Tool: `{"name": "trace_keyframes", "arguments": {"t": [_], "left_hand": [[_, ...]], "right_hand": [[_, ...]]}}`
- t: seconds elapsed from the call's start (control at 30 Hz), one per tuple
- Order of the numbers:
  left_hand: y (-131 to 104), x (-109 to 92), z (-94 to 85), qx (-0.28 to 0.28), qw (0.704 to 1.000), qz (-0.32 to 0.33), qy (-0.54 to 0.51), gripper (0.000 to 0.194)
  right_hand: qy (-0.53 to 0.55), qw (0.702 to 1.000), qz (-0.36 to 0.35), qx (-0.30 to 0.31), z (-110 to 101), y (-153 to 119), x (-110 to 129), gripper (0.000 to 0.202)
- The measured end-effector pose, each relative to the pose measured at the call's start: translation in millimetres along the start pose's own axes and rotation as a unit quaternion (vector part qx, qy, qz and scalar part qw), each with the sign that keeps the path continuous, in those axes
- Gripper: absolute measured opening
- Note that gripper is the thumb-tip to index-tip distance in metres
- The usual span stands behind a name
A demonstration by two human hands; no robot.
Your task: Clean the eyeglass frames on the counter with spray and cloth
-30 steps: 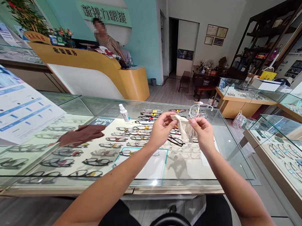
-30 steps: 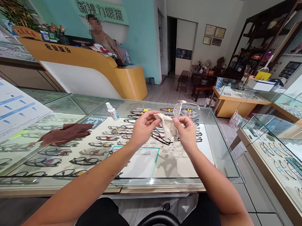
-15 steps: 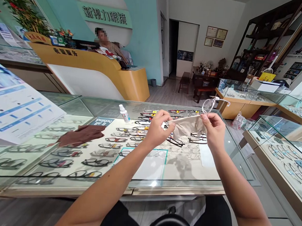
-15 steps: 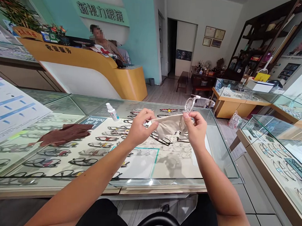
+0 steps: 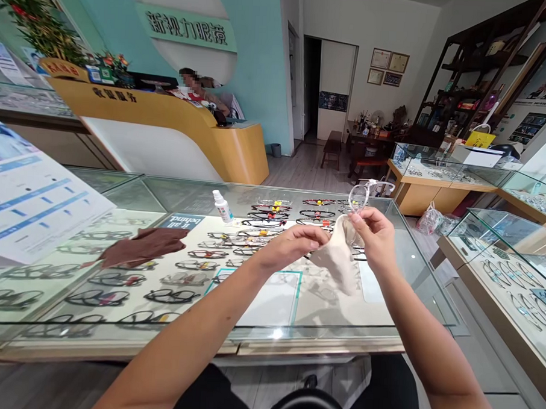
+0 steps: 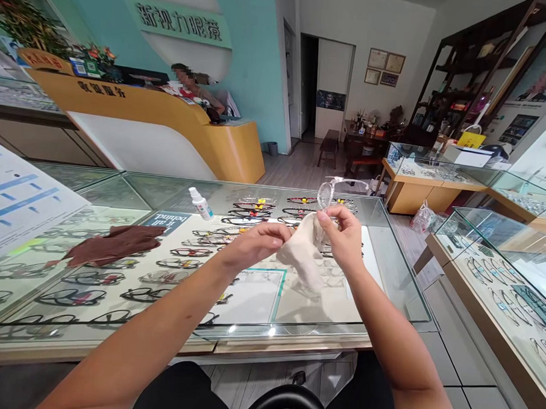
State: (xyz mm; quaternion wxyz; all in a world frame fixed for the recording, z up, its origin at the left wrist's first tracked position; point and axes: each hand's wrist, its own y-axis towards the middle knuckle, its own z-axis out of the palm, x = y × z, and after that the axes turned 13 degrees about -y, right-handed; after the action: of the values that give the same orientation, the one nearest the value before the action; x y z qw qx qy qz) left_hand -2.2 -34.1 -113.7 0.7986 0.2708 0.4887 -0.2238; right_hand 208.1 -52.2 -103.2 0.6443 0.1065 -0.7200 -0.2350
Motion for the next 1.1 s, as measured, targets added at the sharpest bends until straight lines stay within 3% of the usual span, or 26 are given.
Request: {"name": "trace_keyframes", "arguments": {"t": [0.1, 0.23, 0.33, 0.47, 0.63, 0.8, 0.93, 1.1], "left_hand": [[0, 9, 11.0, -0.007, 0.995, 0.067, 0.073, 0.023], [1, 23, 28.8, -0.126, 0.964, 0.185, 0.145, 0.022], [2, 32, 33.2, -0.189, 0.942, 0.217, 0.172, 0.030], [4, 36, 29.6, -0.218, 0.957, 0.152, 0.114, 0.050], [5, 28, 28.0, -0.133, 0.990, 0.008, 0.037, 0.053], [6, 25, 30.3, -0.142, 0.989, 0.029, 0.016, 0.053], [5, 27, 29.1, -0.141, 0.990, 0.033, -0.005, 0.052], [4, 26, 27.0, -0.112, 0.992, -0.036, -0.054, 0.054]], "right_hand": [[0.023, 0.999, 0.025, 0.033, 9, -9, 4, 0.040], [0.047, 0.996, 0.060, 0.044, 18, -15, 4, 0.044], [0.074, 0.992, 0.087, 0.048, 20, -15, 2, 0.049], [0.084, 0.990, 0.097, 0.054, 21, -16, 2, 0.051], [0.072, 0.993, 0.065, 0.074, 20, -18, 3, 0.046], [0.037, 0.997, 0.031, 0.058, 21, -17, 2, 0.044], [0.070, 0.991, 0.090, 0.074, 23, -15, 1, 0.050], [0.123, 0.976, 0.144, 0.103, 24, -15, -3, 0.051]]}}
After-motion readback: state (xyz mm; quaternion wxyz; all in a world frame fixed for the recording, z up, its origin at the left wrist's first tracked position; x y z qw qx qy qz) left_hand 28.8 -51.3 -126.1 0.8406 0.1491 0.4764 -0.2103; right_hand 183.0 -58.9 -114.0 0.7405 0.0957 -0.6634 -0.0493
